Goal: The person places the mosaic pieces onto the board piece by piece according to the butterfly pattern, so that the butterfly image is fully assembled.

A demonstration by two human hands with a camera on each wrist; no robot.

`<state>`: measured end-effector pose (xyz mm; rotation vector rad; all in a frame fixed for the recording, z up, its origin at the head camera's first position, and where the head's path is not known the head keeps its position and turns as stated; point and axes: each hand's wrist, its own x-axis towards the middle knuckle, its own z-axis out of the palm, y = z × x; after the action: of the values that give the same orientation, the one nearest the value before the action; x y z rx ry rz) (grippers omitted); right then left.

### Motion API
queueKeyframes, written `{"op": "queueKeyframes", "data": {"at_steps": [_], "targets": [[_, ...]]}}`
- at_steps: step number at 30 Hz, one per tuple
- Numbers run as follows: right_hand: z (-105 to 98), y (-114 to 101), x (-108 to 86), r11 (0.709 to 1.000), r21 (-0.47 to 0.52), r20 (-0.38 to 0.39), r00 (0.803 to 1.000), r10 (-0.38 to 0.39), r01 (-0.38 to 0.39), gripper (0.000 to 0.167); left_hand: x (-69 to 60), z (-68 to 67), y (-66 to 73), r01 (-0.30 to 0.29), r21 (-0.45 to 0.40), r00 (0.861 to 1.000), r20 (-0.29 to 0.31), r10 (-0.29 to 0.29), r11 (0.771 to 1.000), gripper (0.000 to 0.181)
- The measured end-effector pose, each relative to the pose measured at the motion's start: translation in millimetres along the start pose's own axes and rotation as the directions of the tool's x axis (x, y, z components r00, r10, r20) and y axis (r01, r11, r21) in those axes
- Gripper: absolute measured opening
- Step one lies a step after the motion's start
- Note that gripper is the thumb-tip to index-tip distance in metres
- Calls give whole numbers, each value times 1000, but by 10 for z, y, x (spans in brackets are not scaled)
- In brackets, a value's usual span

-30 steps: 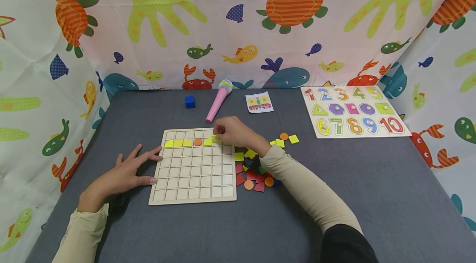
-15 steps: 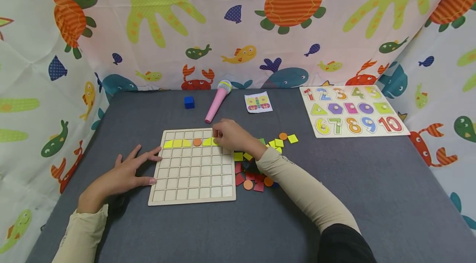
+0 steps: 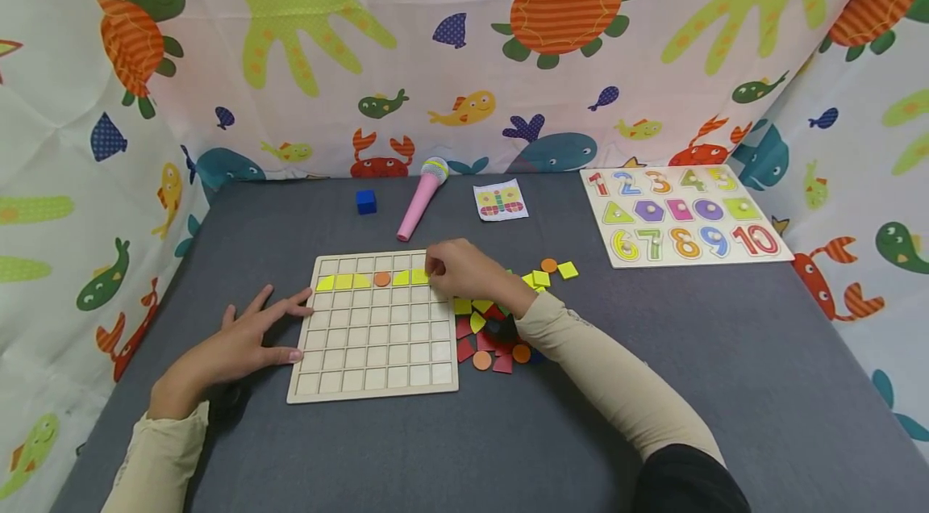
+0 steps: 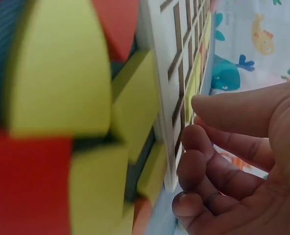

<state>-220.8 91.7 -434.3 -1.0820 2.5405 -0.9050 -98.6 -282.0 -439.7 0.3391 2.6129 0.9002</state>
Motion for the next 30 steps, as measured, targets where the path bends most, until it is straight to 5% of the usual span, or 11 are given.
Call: {"op": "queueKeyframes", "data": {"at_steps": [30], "targets": [[-544, 535, -806, 990, -17, -45, 989, 140, -141, 22, 0, -8, 8, 0, -8, 1000, 10, 0, 1000, 95]]}}
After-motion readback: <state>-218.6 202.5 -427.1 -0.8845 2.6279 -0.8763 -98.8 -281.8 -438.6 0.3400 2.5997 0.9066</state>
